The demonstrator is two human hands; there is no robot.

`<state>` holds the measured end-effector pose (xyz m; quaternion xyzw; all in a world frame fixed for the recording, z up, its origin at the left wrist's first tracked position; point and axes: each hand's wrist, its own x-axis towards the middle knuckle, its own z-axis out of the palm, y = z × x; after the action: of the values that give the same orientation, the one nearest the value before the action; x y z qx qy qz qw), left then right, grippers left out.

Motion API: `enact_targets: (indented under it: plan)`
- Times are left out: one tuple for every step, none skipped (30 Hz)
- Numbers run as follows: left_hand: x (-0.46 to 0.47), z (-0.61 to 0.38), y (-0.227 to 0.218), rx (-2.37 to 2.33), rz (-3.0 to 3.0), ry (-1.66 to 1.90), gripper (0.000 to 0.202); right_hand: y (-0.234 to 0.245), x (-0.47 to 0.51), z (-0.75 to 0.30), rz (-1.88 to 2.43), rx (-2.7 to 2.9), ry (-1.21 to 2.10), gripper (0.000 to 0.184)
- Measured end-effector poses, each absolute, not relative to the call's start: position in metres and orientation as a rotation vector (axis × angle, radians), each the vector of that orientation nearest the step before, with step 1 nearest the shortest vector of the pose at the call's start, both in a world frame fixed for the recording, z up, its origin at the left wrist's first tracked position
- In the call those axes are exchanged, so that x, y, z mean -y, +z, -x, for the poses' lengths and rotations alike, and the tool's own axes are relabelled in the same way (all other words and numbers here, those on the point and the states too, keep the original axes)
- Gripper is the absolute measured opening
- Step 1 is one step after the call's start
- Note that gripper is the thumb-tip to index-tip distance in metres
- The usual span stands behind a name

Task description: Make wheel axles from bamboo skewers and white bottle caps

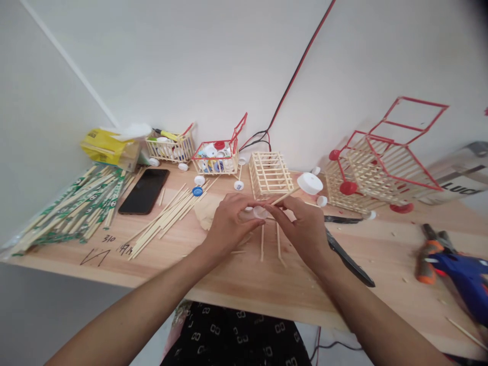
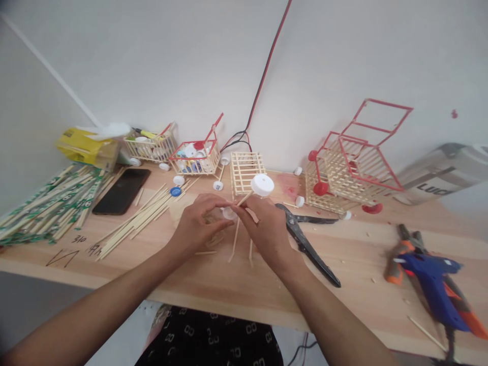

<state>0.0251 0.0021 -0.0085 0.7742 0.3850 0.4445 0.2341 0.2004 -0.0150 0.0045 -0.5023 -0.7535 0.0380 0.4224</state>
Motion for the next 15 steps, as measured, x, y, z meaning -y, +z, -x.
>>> enact_targets:
  plan:
    - [-0.0019, -0.0251, -0.0082, -1.053, -2.124, 1.223, 0.03, 0.0045, 0.0151, -0.2003, 1.259, 1.889, 0.093, 0.017]
    - [-0.0017, -0.0251, -0.0079, -1.054, -2.121, 1.226, 0.029, 0.0047, 0.0152, -0.2001, 1.261, 1.892, 0.091, 0.017]
    - [-0.0015, -0.0251, -0.0077, -1.056, -2.118, 1.225, 0.029, 0.005, 0.0153, -0.1998, 1.261, 1.895, 0.089, 0.017]
    - [-0.0014, -0.0252, -0.0076, -1.058, -2.115, 1.224, 0.029, 0.0054, 0.0154, -0.1995, 1.263, 1.896, 0.086, 0.017]
    - [-0.0013, -0.0252, -0.0075, -1.061, -2.111, 1.224, 0.028, 0.0059, 0.0156, -0.1992, 1.264, 1.896, 0.082, 0.017]
    - [-0.0012, -0.0253, -0.0075, -1.061, -2.11, 1.225, 0.028, 0.0063, 0.0158, -0.1989, 1.265, 1.894, 0.08, 0.017]
    - [-0.0011, -0.0253, -0.0074, -1.059, -2.11, 1.225, 0.027, 0.0068, 0.016, -0.1987, 1.264, 1.893, 0.08, 0.017]
    - [-0.0011, -0.0253, -0.0073, -1.057, -2.113, 1.226, 0.027, 0.0071, 0.0161, -0.1986, 1.263, 1.893, 0.082, 0.017]
    - [-0.001, -0.0253, -0.0071, -1.056, -2.117, 1.225, 0.027, 0.0074, 0.0163, -0.1986, 1.261, 1.893, 0.087, 0.016]
    - [-0.001, -0.0253, -0.007, -1.057, -2.121, 1.224, 0.028, 0.0077, 0.0164, -0.1986, 1.261, 1.895, 0.093, 0.016]
    - [-0.0009, -0.0252, -0.0068, -1.057, -2.125, 1.221, 0.028, 0.0078, 0.0164, -0.1988, 1.262, 1.897, 0.097, 0.015]
    - [-0.0009, -0.0252, -0.0067, -1.057, -2.128, 1.218, 0.028, 0.0079, 0.0164, -0.1989, 1.264, 1.896, 0.097, 0.015]
    - [-0.0009, -0.0253, -0.0066, -1.057, -2.13, 1.218, 0.028, 0.0079, 0.0163, -0.1991, 1.267, 1.895, 0.095, 0.015]
    - [-0.0009, -0.0253, -0.0066, -1.054, -2.129, 1.22, 0.029, 0.0079, 0.0163, -0.1992, 1.269, 1.893, 0.094, 0.015]
    - [-0.001, -0.0253, -0.0067, -1.051, -2.128, 1.223, 0.029, 0.0078, 0.0163, -0.1992, 1.267, 1.892, 0.095, 0.016]
